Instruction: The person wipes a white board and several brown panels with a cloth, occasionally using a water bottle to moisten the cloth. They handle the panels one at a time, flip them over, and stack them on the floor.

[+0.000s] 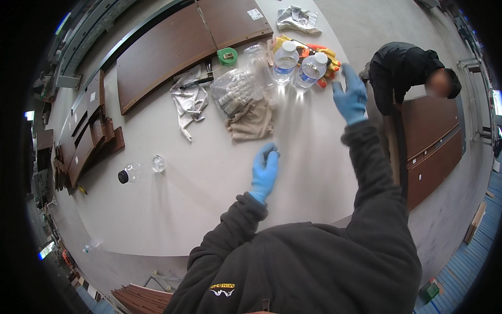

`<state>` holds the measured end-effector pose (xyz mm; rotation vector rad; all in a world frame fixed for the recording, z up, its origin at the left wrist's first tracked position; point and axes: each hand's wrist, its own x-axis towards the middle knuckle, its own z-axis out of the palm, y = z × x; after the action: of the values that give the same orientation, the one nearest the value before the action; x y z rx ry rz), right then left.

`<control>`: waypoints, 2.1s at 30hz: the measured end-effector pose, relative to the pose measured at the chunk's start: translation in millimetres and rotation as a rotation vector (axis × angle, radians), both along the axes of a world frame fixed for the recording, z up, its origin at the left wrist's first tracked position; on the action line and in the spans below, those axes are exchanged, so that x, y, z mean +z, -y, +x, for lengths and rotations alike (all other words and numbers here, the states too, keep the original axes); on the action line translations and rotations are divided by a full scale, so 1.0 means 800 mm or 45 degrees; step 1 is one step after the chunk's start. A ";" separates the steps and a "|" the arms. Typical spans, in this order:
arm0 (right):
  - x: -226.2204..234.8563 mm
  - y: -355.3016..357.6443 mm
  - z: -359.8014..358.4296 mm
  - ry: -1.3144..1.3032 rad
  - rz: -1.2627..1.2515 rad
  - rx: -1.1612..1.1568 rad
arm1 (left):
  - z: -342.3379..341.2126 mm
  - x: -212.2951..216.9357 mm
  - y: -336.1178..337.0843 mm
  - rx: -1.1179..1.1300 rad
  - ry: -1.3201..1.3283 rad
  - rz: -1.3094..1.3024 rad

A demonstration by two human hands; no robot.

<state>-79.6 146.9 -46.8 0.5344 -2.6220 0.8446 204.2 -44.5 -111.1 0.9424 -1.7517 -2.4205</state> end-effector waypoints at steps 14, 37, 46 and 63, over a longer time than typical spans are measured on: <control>-0.034 0.063 -0.112 0.258 0.837 0.123 | -0.022 -0.006 0.021 -0.158 0.037 0.130; -0.185 -0.028 -0.285 1.318 -0.449 0.063 | -0.039 0.005 0.022 -0.179 0.045 0.040; -0.080 -0.045 -0.223 1.583 -0.923 0.022 | -0.034 -0.004 0.037 -0.199 0.063 0.168; 0.118 -0.072 0.079 1.009 -1.332 0.478 | -0.158 0.169 -0.035 -0.260 -0.495 0.221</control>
<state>-16.1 204.2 47.3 0.4105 -2.1188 2.7307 78.1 -16.8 24.1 0.2735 -1.5837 -2.6807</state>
